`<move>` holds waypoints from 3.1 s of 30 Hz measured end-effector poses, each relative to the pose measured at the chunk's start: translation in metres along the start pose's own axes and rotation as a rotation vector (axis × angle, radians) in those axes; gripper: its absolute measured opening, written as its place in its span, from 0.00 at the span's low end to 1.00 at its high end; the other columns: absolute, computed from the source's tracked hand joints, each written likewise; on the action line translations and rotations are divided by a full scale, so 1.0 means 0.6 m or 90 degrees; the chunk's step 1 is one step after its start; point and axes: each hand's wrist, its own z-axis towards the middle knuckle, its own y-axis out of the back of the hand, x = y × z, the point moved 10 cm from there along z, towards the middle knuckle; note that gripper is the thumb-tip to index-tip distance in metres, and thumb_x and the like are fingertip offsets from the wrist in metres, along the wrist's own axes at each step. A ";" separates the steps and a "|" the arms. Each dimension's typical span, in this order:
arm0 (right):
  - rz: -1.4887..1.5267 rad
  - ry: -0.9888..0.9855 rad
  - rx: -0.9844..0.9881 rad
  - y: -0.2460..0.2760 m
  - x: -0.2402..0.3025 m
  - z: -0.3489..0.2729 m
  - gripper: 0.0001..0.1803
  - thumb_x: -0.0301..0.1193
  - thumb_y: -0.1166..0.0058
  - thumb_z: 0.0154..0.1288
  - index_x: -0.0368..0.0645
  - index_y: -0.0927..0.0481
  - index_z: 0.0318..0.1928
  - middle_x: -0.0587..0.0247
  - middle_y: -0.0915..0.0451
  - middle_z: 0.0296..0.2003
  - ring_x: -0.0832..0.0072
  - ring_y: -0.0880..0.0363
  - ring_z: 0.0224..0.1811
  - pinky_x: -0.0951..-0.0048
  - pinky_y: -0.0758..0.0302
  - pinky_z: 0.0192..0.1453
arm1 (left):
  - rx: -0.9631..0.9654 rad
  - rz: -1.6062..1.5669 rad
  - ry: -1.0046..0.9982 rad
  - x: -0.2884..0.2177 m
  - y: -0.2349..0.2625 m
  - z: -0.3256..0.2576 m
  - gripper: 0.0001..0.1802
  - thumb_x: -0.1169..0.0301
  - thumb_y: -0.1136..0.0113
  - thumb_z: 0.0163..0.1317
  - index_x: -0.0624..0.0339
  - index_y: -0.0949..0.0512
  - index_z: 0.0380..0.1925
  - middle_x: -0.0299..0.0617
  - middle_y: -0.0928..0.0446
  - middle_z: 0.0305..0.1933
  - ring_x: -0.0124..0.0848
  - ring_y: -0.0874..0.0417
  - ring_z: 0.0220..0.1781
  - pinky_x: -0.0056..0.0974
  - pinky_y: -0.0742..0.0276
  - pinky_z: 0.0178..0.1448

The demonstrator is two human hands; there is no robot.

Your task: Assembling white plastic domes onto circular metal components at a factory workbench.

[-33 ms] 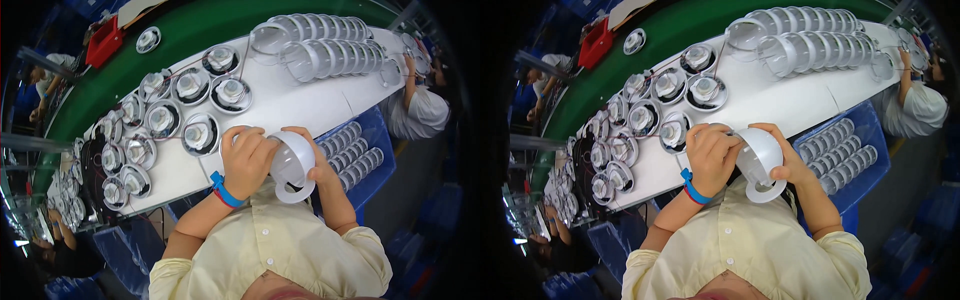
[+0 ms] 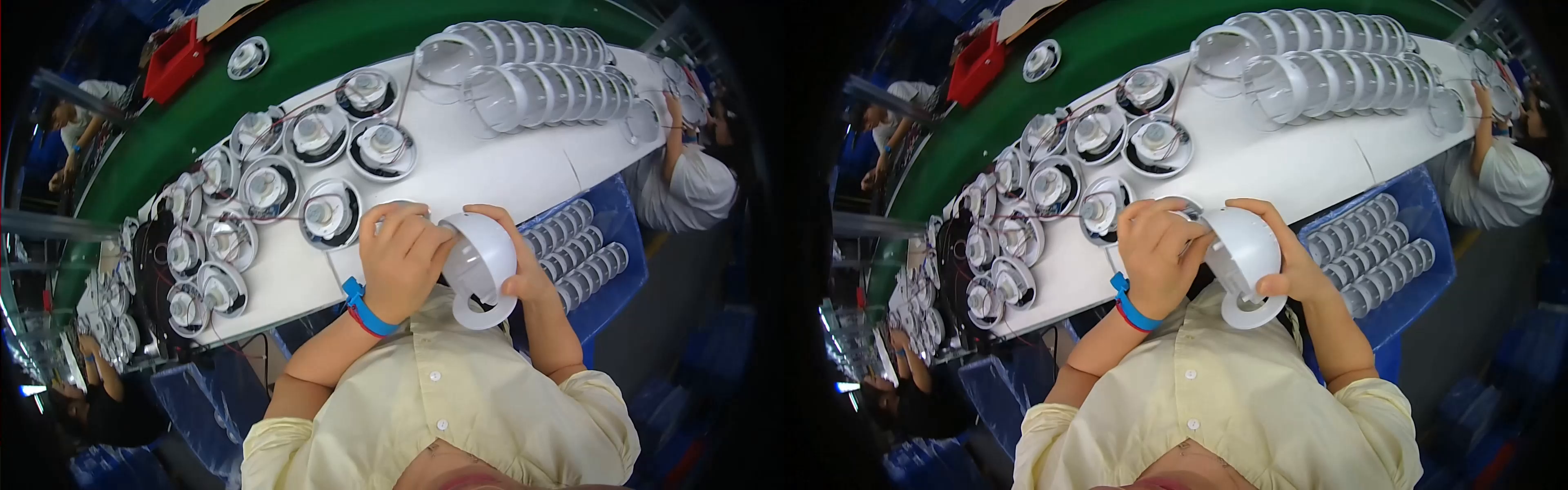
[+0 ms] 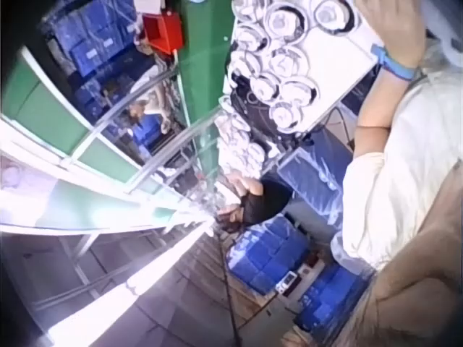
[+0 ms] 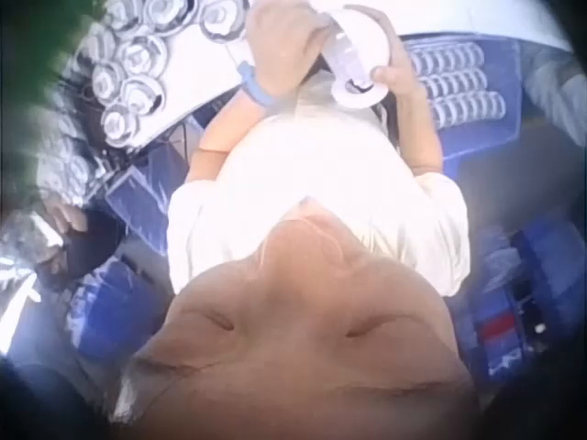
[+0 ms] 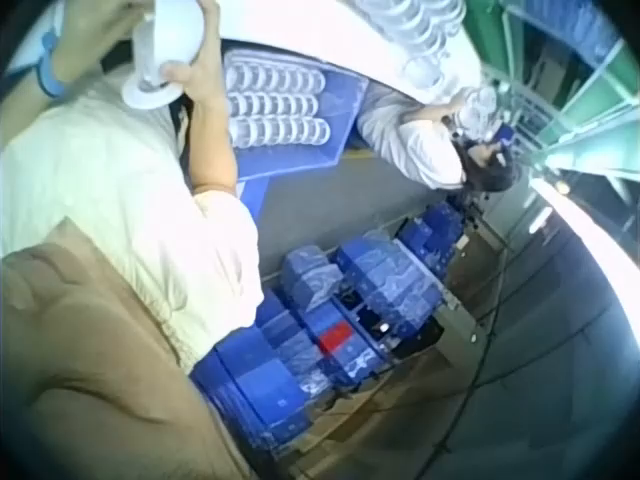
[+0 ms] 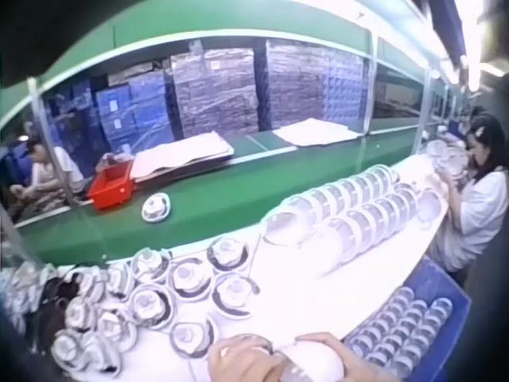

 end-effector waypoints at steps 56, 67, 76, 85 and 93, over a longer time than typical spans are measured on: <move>-0.490 0.269 -0.301 0.014 0.025 0.006 0.55 0.32 0.29 0.47 0.39 0.49 0.72 0.49 0.40 0.65 0.60 0.35 0.66 0.61 0.34 0.68 | 0.203 -0.750 0.460 0.115 -0.168 -0.113 0.56 0.90 0.36 0.51 0.58 0.58 0.76 0.49 0.44 0.74 0.39 0.38 0.74 0.45 0.33 0.71; -0.493 0.470 -0.204 -0.036 0.026 0.031 0.57 0.49 0.29 0.50 0.35 0.47 0.71 0.45 0.43 0.67 0.54 0.39 0.68 0.56 0.39 0.71 | 0.014 -0.974 0.518 0.110 -0.134 -0.068 0.38 0.43 0.76 0.76 0.57 0.50 0.75 0.47 0.42 0.75 0.43 0.38 0.75 0.47 0.41 0.76; -0.349 0.224 -0.089 -0.064 0.065 0.099 0.53 0.41 0.31 0.52 0.37 0.48 0.72 0.51 0.38 0.63 0.62 0.37 0.67 0.63 0.39 0.71 | 0.002 -1.069 0.691 0.159 -0.113 -0.048 0.37 0.42 0.70 0.76 0.61 0.37 0.68 0.45 0.29 0.65 0.38 0.26 0.66 0.43 0.32 0.70; -0.156 0.094 -0.158 -0.070 0.150 0.253 0.45 0.45 0.36 0.55 0.41 0.39 0.70 0.57 0.28 0.58 0.66 0.28 0.61 0.63 0.31 0.66 | -0.091 -0.702 0.320 0.171 -0.028 0.020 0.35 0.57 0.59 0.77 0.66 0.53 0.74 0.51 0.48 0.76 0.45 0.26 0.65 0.46 0.25 0.63; -0.139 -0.068 0.010 -0.179 0.046 0.730 0.48 0.45 0.28 0.52 0.30 0.41 0.63 0.46 0.24 0.52 0.61 0.16 0.47 0.56 0.15 0.45 | -0.208 -0.308 0.113 0.160 0.007 0.006 0.38 0.82 0.42 0.60 0.68 0.49 0.69 0.56 0.41 0.66 0.44 0.22 0.56 0.43 0.22 0.56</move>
